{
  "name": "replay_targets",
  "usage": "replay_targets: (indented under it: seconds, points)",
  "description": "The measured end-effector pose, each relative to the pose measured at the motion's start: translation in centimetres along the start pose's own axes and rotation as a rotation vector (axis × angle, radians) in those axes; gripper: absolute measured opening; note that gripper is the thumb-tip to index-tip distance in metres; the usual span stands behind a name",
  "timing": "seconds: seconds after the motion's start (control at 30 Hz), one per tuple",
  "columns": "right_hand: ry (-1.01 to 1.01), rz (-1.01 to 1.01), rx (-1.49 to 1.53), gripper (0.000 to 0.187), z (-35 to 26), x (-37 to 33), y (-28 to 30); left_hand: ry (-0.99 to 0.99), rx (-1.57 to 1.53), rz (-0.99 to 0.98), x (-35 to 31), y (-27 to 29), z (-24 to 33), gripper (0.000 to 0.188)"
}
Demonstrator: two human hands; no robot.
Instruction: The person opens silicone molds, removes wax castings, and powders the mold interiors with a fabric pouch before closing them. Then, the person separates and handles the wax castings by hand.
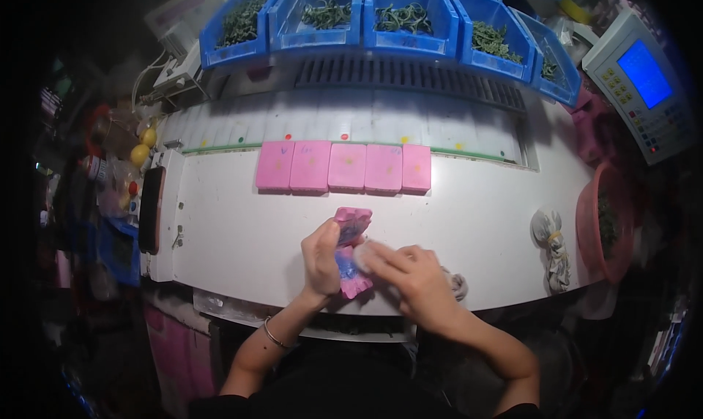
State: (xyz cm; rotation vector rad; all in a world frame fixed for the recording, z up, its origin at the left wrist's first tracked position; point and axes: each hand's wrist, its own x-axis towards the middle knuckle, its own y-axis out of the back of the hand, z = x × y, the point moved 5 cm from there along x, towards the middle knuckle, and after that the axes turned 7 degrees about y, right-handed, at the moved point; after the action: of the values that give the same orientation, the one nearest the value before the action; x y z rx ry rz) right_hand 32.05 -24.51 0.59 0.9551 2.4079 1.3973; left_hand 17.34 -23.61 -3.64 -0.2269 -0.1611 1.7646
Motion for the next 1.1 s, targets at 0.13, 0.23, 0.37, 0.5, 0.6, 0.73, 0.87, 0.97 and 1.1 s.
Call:
replay_targets:
  seconds: [0.13,0.23,0.37,0.5,0.6,0.73,0.87,0.97,1.1]
  points:
    - [-0.079,0.218,-0.024,0.064,0.2,0.4,1.6,0.19,0.047,-0.168,0.3,0.5,-0.5,0.039]
    - [-0.143,0.389,0.487,0.061,-0.7,1.7,1.6,0.036,-0.073,-0.161,0.1,-0.7,-1.5,0.047]
    - [-0.197,0.442,0.64,0.041,0.5,2.5,1.6,0.172,-0.237,-0.352,-0.7,-1.6,1.1,0.057]
    - [-0.187,0.457,0.642,0.025,0.0,2.9,1.7,0.142,-0.172,-0.492,-0.7,-1.6,2.1,0.069]
    - [-0.172,0.461,0.678,0.023,-0.4,3.5,1.4,0.172,-0.141,-0.519,-0.5,-0.6,2.0,0.065]
    - [-0.267,0.387,0.791,0.028,-0.2,4.1,1.1,0.037,-0.074,-0.398,-0.1,0.1,1.7,0.054]
    - [-0.203,0.35,0.494,0.038,1.9,4.6,3.1,0.268,-0.011,-0.267,2.7,4.3,3.0,0.052]
    - [-0.228,0.288,0.18,0.05,4.1,5.1,4.8,0.169,-0.083,0.056,7.9,12.6,4.3,0.048]
    - [-0.252,0.206,-0.145,0.062,8.2,4.1,4.5,-0.001,0.229,0.365,15.1,22.8,8.5,0.021]
